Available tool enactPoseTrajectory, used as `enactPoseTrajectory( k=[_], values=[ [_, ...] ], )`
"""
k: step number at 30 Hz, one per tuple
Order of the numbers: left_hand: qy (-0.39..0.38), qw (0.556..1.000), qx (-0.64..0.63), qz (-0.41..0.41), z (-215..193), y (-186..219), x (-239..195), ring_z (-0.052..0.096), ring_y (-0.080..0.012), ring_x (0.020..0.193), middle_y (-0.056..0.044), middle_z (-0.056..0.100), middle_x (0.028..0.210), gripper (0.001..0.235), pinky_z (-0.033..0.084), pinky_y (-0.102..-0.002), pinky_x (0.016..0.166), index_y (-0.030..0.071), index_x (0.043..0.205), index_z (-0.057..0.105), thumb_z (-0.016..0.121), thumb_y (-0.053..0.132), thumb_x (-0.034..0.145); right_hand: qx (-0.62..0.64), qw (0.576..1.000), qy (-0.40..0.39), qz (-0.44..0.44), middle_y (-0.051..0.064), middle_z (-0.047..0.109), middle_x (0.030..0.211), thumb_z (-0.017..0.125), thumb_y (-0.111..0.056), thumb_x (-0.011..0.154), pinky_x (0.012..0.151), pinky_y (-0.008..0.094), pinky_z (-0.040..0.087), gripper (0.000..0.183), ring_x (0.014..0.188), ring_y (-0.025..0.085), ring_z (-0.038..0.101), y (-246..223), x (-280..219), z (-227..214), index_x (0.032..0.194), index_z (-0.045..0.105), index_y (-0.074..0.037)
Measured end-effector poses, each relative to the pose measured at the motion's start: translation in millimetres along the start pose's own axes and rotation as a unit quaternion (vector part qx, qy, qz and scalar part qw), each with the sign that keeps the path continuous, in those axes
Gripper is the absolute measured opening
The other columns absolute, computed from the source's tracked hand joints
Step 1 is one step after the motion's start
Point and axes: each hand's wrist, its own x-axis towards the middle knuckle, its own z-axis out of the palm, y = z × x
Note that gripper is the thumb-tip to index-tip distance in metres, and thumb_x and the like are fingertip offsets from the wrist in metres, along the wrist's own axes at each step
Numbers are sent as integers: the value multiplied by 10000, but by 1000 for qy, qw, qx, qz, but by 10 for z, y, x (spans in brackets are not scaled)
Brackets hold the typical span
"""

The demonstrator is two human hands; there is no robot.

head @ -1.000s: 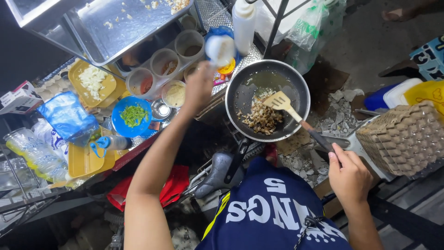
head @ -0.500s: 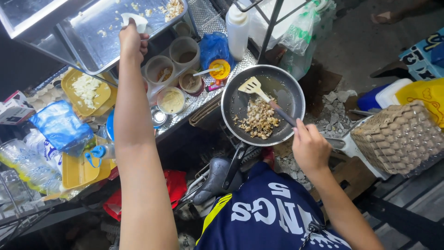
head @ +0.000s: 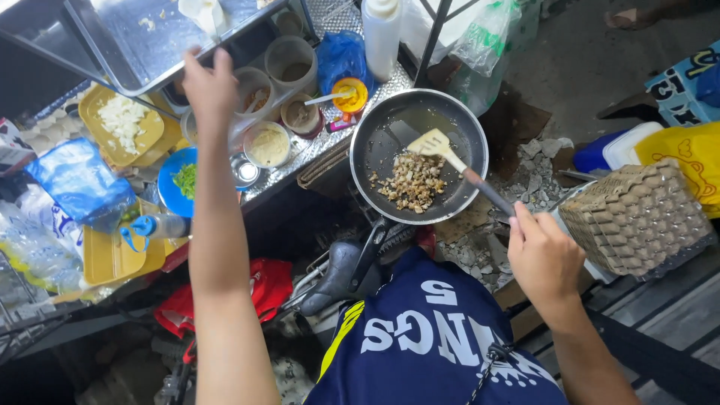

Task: Stir-frying meat and vegetables in a pan at a street food stall, adding seasonings and tossing the ingredients.

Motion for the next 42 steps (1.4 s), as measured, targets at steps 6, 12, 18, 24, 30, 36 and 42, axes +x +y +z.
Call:
enactPoseTrajectory(
  k=[6,12,18,24,30,36,42],
  values=[
    [-174,980,91,8,31,276,-2279,697,-488,906,-243,740,908,325,533,-580,834,40,1029,751,646,341,966,2,997,41,-61,-19,701,911,664,-306,996,597,418,591,289,667,257,720,-122,420,395,1251,792,-261],
    [-320,914,166,-188,266,-110,-3448,701,-261,1002,-68,751,1074,503,500,-413,870,130,1252,628,566,527,950,-7,987,-101,-126,-59,708,903,667,-222,1015,505,266,484,305,583,120,565,585,441,33,1307,751,-235],
    [-264,917,239,-181,580,-304,-3781,680,-364,973,-120,740,985,429,509,-494,799,133,976,596,641,554,913,1,991,-91,-98,20,761,1170,713,-203,1036,805,433,530,315,999,308,682,1385,908,-175,1339,795,-225],
    [-198,914,328,-135,852,-841,-3805,687,-455,869,-170,738,886,299,538,-547,742,160,970,631,723,423,861,-111,963,-76,-232,3,786,1112,670,-249,1055,778,393,515,298,979,276,688,2203,2066,216,1313,812,-296],
    [-170,920,339,-104,875,-912,-3794,687,-440,828,-162,731,843,273,530,-535,703,140,913,657,723,396,843,-131,946,-123,-270,-53,788,1173,660,-287,1047,804,407,519,294,1091,261,691,1890,2640,435,1297,796,-362],
    [-170,922,327,-117,841,-793,-3778,691,-424,851,-165,739,869,248,538,-519,721,121,894,675,715,363,859,82,937,-144,-308,80,728,1081,656,-65,1030,887,474,451,299,1030,344,564,1330,2457,451,1266,806,-171],
    [-185,923,321,-107,832,-809,-3730,684,-443,830,-180,731,849,237,531,-528,733,109,869,665,682,344,844,26,936,-137,-324,51,717,1023,600,-162,1071,758,484,448,258,980,320,577,753,2258,407,1212,798,-248]
  ],
)
